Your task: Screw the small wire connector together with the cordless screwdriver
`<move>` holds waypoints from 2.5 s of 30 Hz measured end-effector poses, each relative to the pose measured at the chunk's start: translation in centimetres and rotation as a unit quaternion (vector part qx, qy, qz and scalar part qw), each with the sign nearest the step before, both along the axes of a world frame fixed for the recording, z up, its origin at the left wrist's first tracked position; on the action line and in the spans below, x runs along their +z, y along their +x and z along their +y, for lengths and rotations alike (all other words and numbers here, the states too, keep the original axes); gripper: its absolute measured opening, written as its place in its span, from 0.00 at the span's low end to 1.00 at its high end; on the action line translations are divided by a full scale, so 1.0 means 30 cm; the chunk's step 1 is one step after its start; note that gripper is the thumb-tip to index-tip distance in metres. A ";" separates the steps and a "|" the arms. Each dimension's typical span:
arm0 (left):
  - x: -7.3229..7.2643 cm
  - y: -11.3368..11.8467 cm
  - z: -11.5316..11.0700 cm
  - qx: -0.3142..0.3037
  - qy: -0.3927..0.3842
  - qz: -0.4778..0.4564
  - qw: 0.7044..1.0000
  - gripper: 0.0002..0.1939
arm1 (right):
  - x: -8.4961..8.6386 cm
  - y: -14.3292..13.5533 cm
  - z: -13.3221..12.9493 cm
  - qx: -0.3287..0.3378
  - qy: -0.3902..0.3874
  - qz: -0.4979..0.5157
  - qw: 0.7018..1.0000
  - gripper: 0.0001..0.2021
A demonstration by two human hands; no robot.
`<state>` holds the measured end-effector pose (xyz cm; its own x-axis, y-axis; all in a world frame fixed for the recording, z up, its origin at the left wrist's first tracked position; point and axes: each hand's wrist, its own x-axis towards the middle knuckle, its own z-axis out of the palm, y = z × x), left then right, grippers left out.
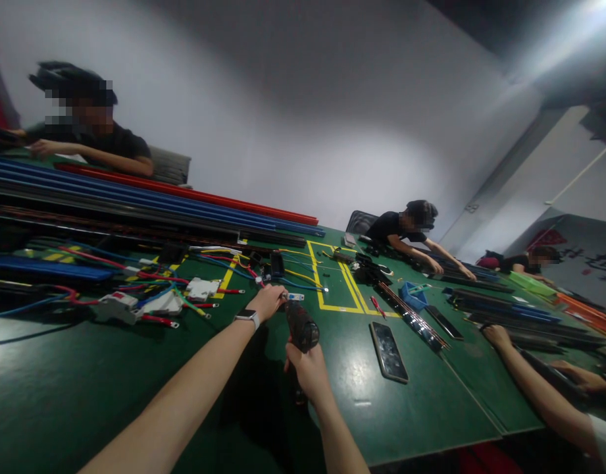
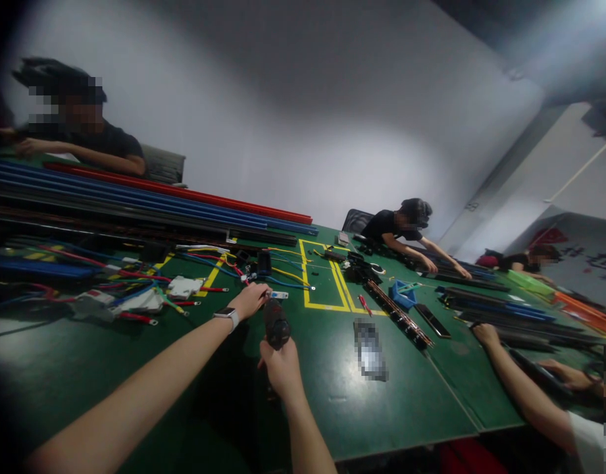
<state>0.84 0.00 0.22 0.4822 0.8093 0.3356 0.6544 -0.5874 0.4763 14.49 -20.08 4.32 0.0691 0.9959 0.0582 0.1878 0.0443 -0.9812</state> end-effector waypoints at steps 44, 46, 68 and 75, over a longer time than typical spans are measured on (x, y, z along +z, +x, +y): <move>-0.009 0.002 0.006 0.003 0.012 0.004 1.000 0.12 | -0.001 0.000 -0.003 -0.003 0.017 -0.018 1.000 0.07; -0.007 0.001 0.004 0.000 0.009 0.000 1.000 0.12 | -0.002 -0.001 -0.003 -0.009 0.014 -0.011 1.000 0.07; 0.000 0.001 -0.003 0.004 0.008 0.003 1.000 0.13 | -0.009 0.004 0.001 0.009 0.007 0.008 1.000 0.08; -0.003 0.000 -0.001 0.000 0.011 0.004 1.000 0.13 | -0.003 0.003 0.001 0.001 -0.004 0.001 1.000 0.08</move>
